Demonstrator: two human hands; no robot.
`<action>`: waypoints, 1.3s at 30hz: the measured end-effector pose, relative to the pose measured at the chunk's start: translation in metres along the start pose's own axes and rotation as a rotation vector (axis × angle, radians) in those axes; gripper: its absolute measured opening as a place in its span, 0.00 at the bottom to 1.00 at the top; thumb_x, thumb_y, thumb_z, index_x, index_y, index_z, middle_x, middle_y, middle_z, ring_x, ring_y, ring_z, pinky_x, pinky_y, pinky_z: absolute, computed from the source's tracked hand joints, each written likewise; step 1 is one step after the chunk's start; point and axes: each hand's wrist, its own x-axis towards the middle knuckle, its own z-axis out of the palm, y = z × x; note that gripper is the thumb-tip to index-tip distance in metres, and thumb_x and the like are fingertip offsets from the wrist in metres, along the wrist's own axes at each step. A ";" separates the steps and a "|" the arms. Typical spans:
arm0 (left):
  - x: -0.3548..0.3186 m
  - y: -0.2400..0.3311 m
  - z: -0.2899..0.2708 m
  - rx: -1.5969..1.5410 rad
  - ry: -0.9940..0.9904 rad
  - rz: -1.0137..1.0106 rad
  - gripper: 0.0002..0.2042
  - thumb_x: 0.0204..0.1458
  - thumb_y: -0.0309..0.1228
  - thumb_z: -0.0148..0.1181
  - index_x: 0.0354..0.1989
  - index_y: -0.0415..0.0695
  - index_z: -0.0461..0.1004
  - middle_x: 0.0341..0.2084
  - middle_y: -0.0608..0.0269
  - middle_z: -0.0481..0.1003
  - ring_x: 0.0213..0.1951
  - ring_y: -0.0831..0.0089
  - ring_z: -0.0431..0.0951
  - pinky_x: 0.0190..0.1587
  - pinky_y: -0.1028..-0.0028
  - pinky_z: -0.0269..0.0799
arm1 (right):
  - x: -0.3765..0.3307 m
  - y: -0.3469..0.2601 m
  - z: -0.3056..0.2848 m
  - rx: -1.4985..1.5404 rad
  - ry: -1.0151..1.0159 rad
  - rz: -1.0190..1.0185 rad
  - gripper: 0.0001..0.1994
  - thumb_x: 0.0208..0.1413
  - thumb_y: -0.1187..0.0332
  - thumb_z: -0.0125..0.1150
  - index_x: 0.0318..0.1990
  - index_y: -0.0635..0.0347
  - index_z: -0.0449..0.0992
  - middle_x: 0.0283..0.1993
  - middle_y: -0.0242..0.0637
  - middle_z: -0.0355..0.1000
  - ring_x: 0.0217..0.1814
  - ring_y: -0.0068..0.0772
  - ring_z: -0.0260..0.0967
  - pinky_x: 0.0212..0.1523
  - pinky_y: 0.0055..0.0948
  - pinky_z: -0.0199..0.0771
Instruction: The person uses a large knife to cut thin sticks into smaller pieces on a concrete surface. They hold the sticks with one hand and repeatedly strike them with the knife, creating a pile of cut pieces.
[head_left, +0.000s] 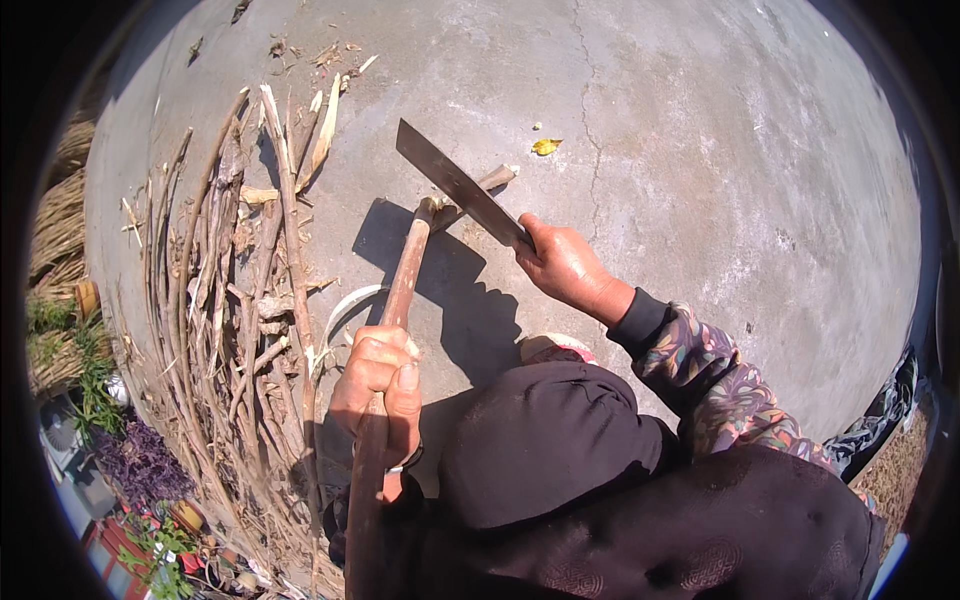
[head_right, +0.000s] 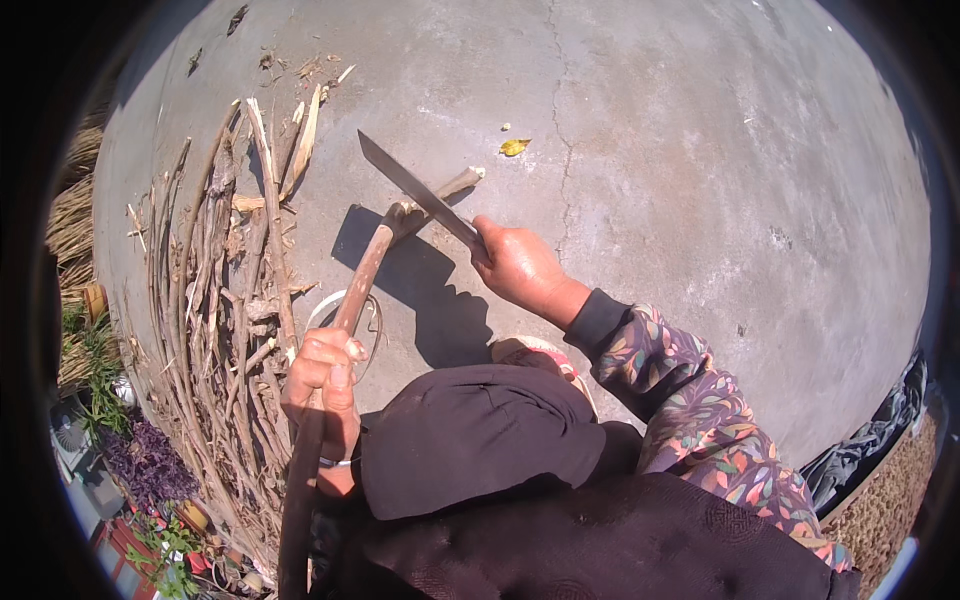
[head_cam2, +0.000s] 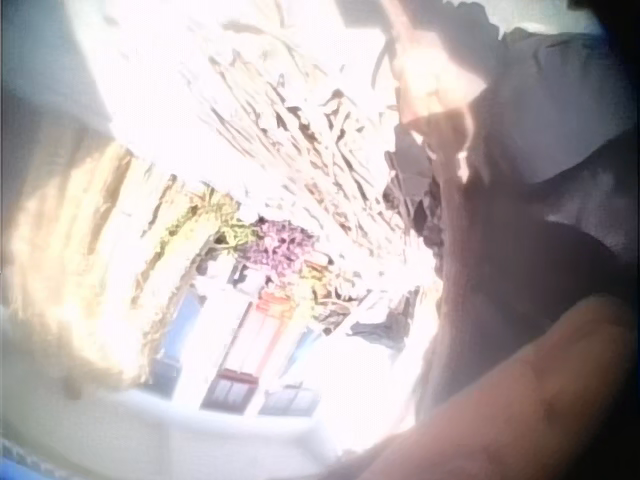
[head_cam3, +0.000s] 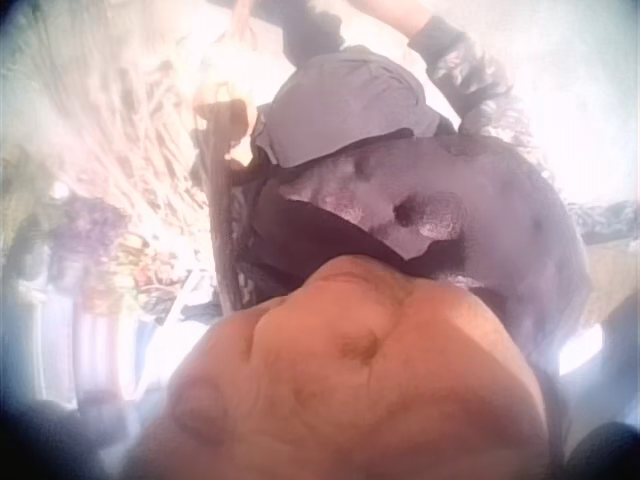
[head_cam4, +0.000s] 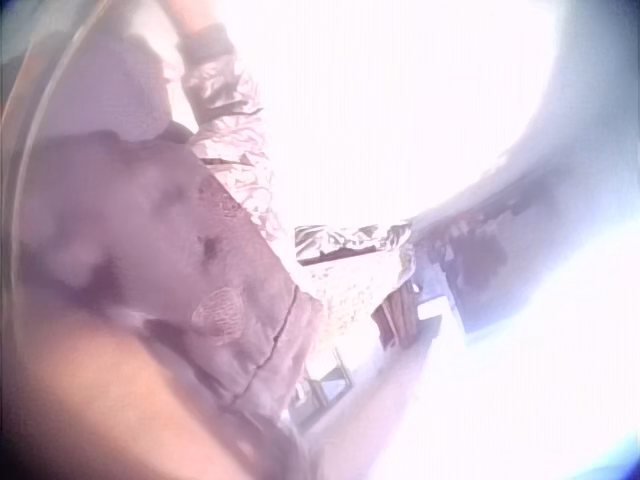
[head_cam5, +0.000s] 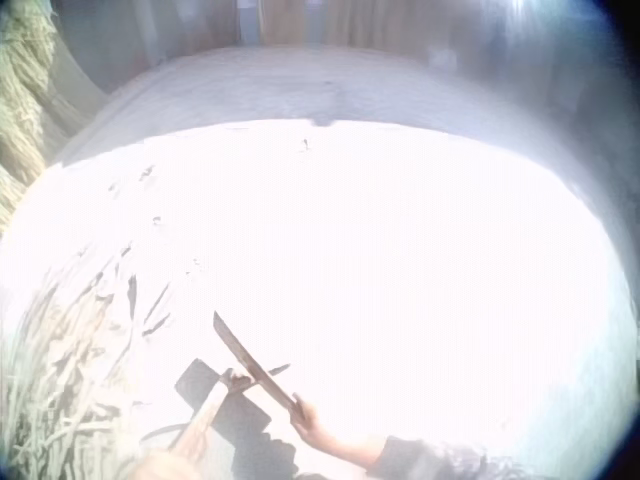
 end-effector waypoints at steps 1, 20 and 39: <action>0.002 -0.001 0.001 -0.041 0.024 0.027 0.07 0.55 0.25 0.51 0.26 0.42 0.62 0.22 0.60 0.64 0.34 0.65 0.70 0.41 0.64 0.70 | 0.002 0.006 -0.001 0.039 0.013 0.002 0.11 0.56 0.67 0.56 0.43 0.61 0.66 0.27 0.55 0.73 0.33 0.64 0.71 0.33 0.55 0.70; -0.020 0.035 -0.017 -0.155 0.181 -0.153 0.11 0.60 0.34 0.52 0.28 0.43 0.62 0.21 0.61 0.64 0.34 0.66 0.68 0.33 0.65 0.72 | -0.004 0.015 0.001 0.174 0.080 0.049 0.11 0.58 0.68 0.55 0.43 0.66 0.66 0.26 0.61 0.71 0.33 0.66 0.70 0.34 0.55 0.68; -0.024 0.023 -0.028 -0.137 0.175 -0.192 0.13 0.60 0.37 0.54 0.28 0.45 0.61 0.22 0.63 0.61 0.34 0.67 0.65 0.35 0.63 0.69 | 0.014 0.002 -0.006 0.219 0.047 0.123 0.13 0.60 0.66 0.55 0.45 0.67 0.67 0.30 0.61 0.72 0.37 0.65 0.72 0.36 0.52 0.70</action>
